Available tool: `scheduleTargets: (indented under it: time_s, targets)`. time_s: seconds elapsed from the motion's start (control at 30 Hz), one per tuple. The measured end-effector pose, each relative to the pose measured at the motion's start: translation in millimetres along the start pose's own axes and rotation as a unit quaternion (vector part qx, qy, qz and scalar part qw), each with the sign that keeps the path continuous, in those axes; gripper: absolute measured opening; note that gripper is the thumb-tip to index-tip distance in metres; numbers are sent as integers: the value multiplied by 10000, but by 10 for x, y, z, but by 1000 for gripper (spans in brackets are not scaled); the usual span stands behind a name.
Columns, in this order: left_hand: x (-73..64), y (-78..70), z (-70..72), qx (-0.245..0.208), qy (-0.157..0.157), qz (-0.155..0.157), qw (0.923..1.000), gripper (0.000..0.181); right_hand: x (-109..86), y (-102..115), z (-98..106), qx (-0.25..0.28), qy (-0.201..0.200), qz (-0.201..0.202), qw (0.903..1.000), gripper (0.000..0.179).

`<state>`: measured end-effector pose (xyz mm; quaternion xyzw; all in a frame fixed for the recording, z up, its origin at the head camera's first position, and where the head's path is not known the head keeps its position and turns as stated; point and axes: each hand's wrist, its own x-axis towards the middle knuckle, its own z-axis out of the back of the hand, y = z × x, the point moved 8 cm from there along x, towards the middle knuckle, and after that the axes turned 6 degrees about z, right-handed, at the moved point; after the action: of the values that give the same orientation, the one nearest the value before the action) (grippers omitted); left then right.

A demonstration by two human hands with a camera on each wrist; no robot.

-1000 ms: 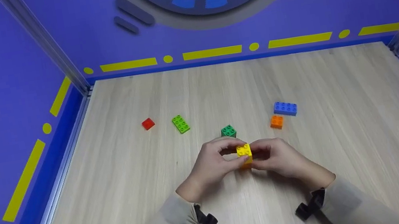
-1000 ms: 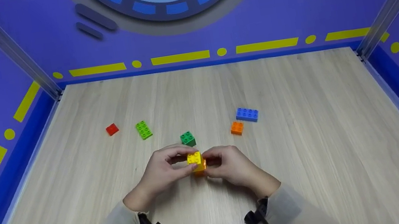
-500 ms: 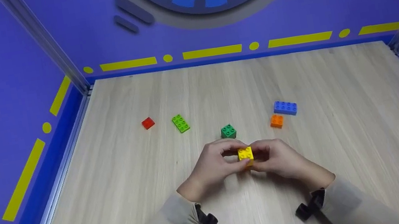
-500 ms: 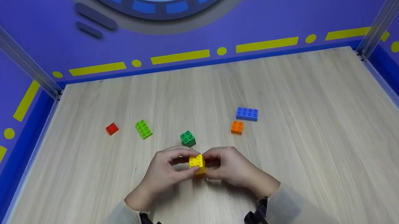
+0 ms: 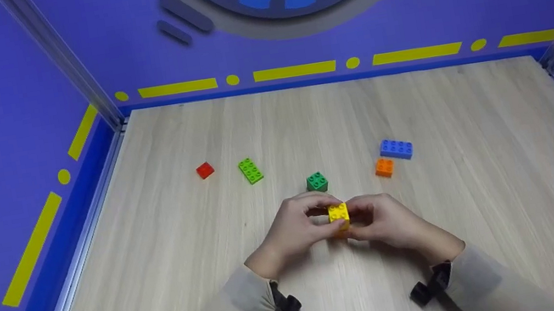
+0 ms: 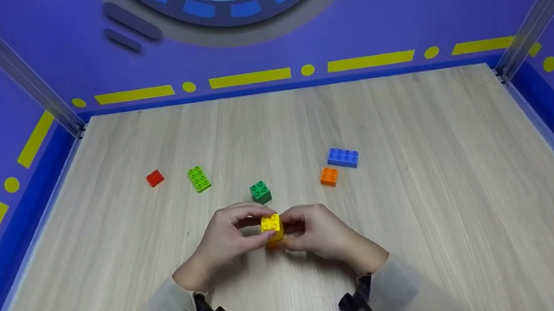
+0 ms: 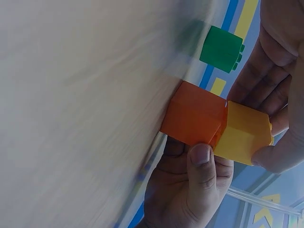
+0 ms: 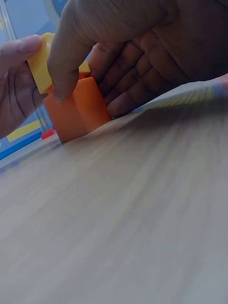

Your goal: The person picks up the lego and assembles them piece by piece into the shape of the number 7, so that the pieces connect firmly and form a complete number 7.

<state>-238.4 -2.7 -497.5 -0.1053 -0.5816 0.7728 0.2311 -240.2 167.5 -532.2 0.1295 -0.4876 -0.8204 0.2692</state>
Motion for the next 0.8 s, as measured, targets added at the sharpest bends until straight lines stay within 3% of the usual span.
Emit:
scheduleTargets:
  time_s: [0.47, 0.8]
  targets:
    - [12, 33, -23, 131, 72, 36, 9999, 32, -4, 3, -7, 67, -24, -37, 10000, 34]
    - [9, 36, -24, -106, 159, 36, 9998, 31, -1, 22, 0, -51, -59, 52, 10000, 29]
